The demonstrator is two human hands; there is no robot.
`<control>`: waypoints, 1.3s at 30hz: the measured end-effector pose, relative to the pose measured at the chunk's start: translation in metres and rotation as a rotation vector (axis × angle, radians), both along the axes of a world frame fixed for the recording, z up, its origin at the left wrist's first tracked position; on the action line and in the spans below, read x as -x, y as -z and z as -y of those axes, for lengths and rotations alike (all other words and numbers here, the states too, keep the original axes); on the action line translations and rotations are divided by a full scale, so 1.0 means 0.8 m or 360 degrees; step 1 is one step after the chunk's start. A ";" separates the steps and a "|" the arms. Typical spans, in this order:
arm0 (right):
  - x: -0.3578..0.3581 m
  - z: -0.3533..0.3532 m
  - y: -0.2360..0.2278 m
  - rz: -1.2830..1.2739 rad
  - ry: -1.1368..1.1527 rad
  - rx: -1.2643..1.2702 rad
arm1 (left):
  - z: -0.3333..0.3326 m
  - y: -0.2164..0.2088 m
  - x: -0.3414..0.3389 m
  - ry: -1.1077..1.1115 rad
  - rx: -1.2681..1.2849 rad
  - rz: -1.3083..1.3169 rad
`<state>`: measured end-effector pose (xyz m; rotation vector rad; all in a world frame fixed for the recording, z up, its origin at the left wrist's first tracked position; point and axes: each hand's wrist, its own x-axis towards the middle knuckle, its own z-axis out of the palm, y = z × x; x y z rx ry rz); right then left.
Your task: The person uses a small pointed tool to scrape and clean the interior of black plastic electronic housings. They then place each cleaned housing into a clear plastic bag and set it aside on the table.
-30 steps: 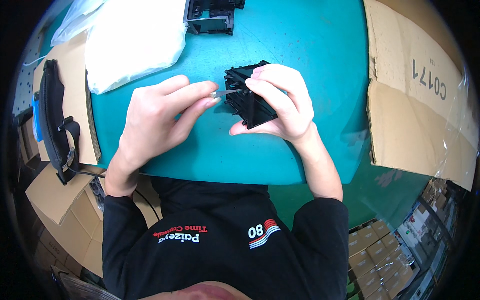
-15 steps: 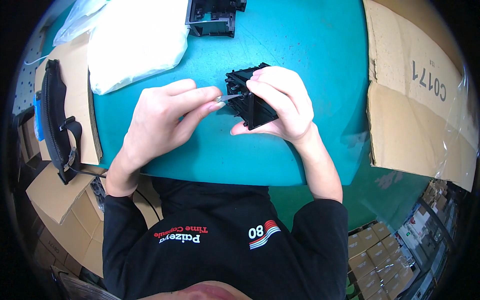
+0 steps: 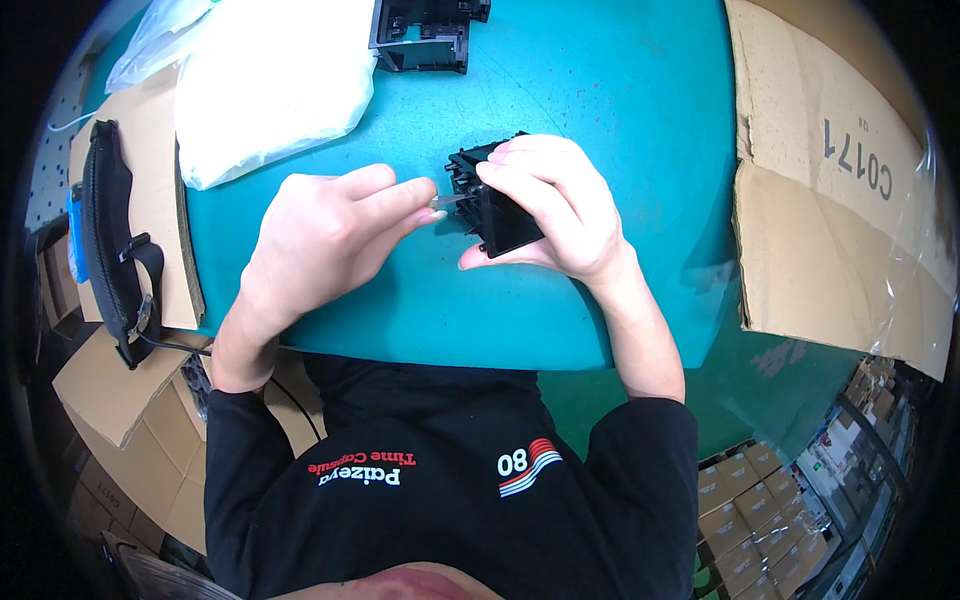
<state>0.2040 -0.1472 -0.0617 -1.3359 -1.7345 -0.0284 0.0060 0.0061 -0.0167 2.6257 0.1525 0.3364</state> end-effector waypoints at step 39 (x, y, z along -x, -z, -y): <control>0.003 0.000 0.004 -0.3318 0.0146 0.0717 | -0.004 0.018 -0.015 -0.0247 0.0355 0.0453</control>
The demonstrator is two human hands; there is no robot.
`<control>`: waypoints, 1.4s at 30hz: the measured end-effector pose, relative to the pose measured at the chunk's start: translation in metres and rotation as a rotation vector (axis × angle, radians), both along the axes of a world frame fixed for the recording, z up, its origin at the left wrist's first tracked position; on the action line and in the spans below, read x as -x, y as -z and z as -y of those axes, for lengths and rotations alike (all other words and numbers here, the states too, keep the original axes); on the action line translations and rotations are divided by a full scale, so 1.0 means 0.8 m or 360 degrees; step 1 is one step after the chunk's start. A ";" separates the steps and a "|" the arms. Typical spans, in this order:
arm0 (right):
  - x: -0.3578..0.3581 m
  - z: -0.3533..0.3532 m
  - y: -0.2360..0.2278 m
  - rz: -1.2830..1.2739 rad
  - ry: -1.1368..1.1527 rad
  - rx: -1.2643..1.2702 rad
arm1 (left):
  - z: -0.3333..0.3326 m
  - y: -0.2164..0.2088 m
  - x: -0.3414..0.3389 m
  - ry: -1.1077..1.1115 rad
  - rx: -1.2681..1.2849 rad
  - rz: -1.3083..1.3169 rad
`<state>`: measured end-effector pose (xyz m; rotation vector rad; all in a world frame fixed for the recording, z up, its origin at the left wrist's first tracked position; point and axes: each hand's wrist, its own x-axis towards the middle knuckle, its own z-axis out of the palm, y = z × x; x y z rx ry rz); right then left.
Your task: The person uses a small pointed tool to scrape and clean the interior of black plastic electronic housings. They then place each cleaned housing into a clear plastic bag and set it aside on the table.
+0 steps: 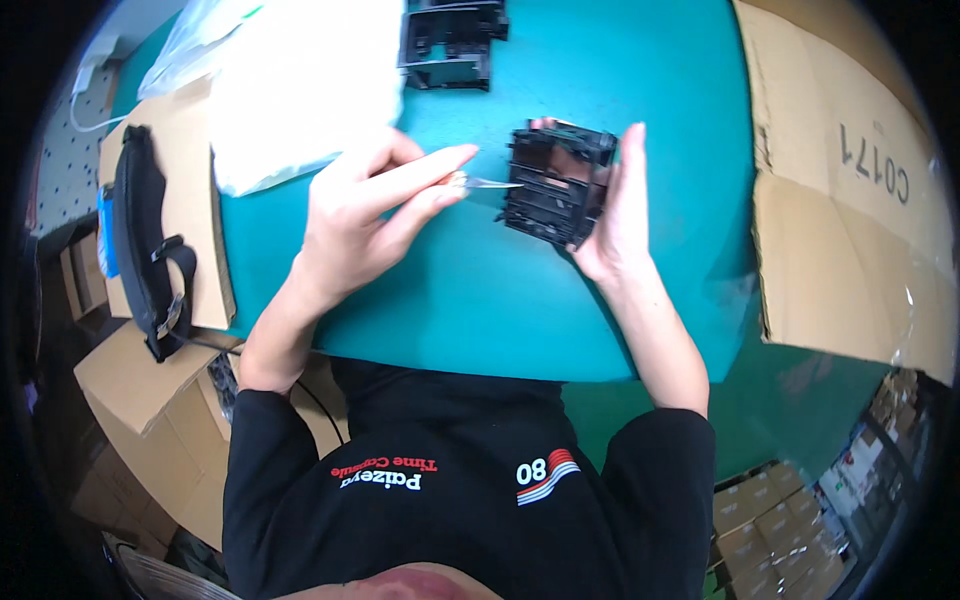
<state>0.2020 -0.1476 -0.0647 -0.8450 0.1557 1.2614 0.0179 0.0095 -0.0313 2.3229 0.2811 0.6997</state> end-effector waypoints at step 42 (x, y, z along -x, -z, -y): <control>0.014 0.007 0.004 0.0624 -0.0236 -0.0397 | 0.006 0.006 -0.002 0.0201 -0.0304 0.0170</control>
